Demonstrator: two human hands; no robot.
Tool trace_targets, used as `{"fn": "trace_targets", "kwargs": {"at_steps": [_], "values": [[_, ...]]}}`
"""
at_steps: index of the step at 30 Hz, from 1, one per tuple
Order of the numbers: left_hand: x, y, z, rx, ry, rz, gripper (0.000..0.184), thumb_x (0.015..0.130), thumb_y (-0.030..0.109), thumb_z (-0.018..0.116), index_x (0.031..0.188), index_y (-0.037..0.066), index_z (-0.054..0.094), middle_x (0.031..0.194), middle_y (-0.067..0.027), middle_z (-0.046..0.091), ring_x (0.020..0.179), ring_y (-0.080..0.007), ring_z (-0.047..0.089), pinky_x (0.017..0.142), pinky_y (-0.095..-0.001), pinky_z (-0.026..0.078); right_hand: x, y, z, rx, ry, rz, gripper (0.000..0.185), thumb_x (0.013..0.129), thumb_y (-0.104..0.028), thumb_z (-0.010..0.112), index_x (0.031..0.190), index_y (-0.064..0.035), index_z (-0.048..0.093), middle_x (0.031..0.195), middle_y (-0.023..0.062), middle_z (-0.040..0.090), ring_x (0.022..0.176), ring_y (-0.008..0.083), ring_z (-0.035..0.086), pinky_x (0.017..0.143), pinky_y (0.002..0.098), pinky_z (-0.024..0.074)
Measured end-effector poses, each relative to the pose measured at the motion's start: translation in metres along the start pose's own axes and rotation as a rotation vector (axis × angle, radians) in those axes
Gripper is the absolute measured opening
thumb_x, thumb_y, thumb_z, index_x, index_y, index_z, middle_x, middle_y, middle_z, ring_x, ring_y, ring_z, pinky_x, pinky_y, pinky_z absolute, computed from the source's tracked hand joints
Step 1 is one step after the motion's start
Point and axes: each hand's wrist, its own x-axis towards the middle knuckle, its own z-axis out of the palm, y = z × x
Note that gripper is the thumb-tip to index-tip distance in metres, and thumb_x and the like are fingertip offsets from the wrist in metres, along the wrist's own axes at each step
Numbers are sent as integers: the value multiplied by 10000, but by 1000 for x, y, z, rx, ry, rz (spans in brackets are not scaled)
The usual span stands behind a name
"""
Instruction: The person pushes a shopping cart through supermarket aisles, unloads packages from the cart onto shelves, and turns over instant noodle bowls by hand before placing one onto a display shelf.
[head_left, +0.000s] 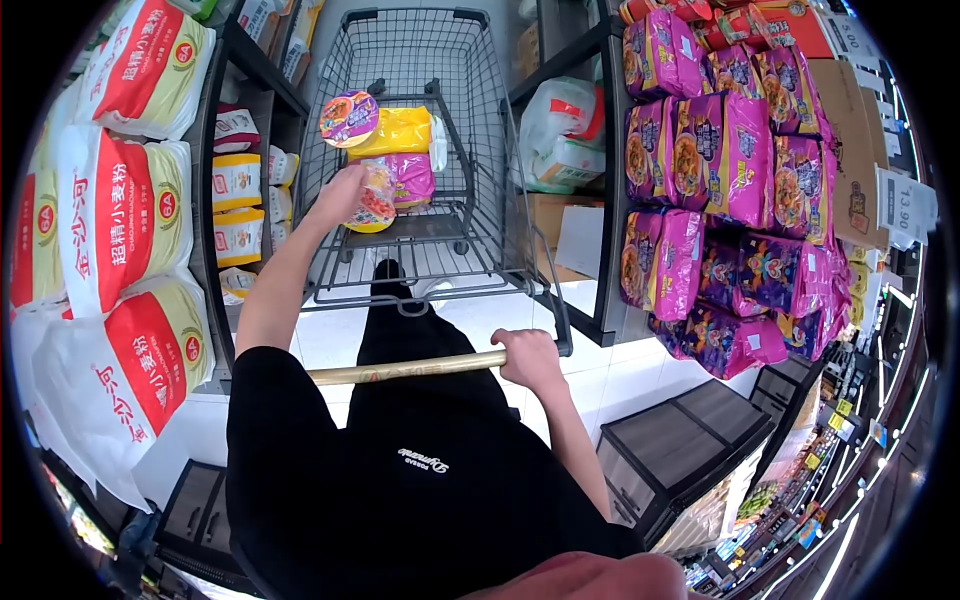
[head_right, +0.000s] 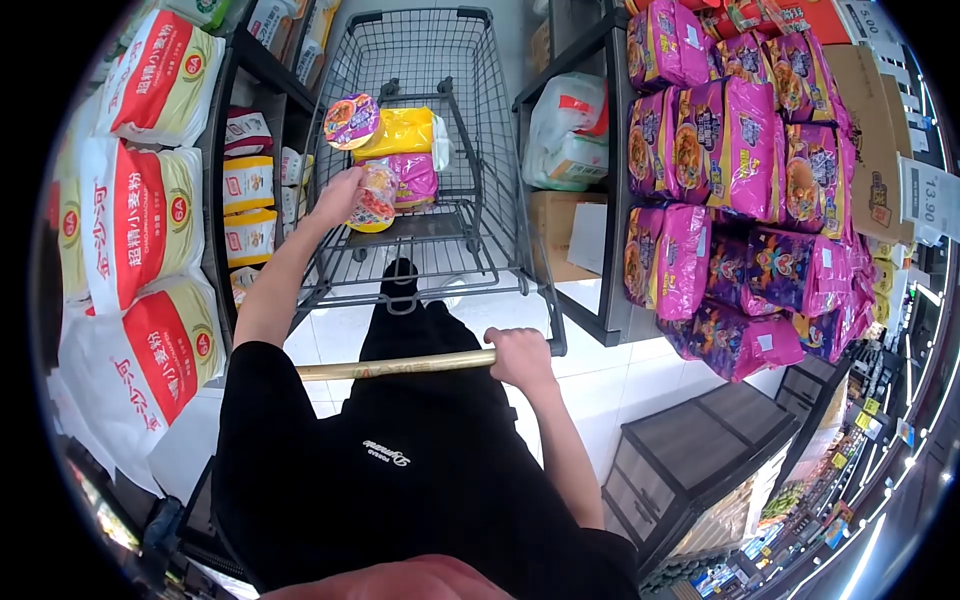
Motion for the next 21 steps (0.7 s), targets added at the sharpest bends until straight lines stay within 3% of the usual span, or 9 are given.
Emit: {"fn": "trace_targets", "kwargs": {"at_steps": [2,4,8,10,13,14,16,17,21], "values": [[4,0,7,-21,52,32,166,923,97,561,1064,47,489,1123,-179,593,1094,-381,568,923,-437,469,0,0,-1,7,5,-2,273,675,-52,646,927,-137,707,717,121,690,707,316,685,667,415,531],[17,-10,30,-314,229,-41,136,937,104,557,1031,37,484,1058,-174,615,1023,-400,591,874,-432,481,0,-1,-1,1,5,-2,273,670,-51,646,923,-135,707,716,121,688,707,314,685,664,417,529],[51,-15,74,-607,518,-135,143,953,112,568,1025,24,483,975,-185,625,900,-347,629,798,-413,487,2,0,0,-6,-1,1,271,664,-51,647,917,-131,706,713,120,686,703,312,683,661,415,528],[72,-18,97,-619,522,-242,155,966,141,566,1044,29,492,995,-177,623,883,-307,638,784,-401,492,2,0,0,10,28,-19,268,660,-50,646,911,-126,704,709,117,685,689,311,678,651,410,526],[96,19,105,-1237,549,-776,169,989,175,530,1100,52,501,1104,-133,587,942,-242,637,720,-356,533,3,-1,-2,2,20,-9,265,658,-53,645,907,-125,702,702,111,683,673,311,674,638,406,524],[102,31,100,-1237,549,-773,169,989,175,530,1100,52,501,1104,-133,587,942,-242,637,720,-356,533,4,-1,-2,1,22,-9,265,658,-53,645,907,-125,702,702,111,683,673,311,674,638,406,524],[119,32,107,-1636,615,-851,177,991,157,496,1122,38,491,1140,-142,568,990,-240,634,754,-406,583,4,0,0,8,28,0,261,655,-57,646,900,-127,702,696,107,681,666,309,674,630,406,522],[126,29,109,-1692,641,-848,226,993,152,474,1181,27,477,1173,-140,551,1025,-255,629,799,-494,600,4,1,1,7,42,-2,250,653,-64,649,889,-127,702,692,105,679,667,303,676,629,405,522],[133,41,95,-1720,598,-1005,284,1002,181,459,1243,34,479,1175,-107,559,1045,-254,617,818,-477,601,6,1,1,31,53,1,245,651,-60,652,882,-126,703,689,103,677,662,300,673,632,402,521]]}}
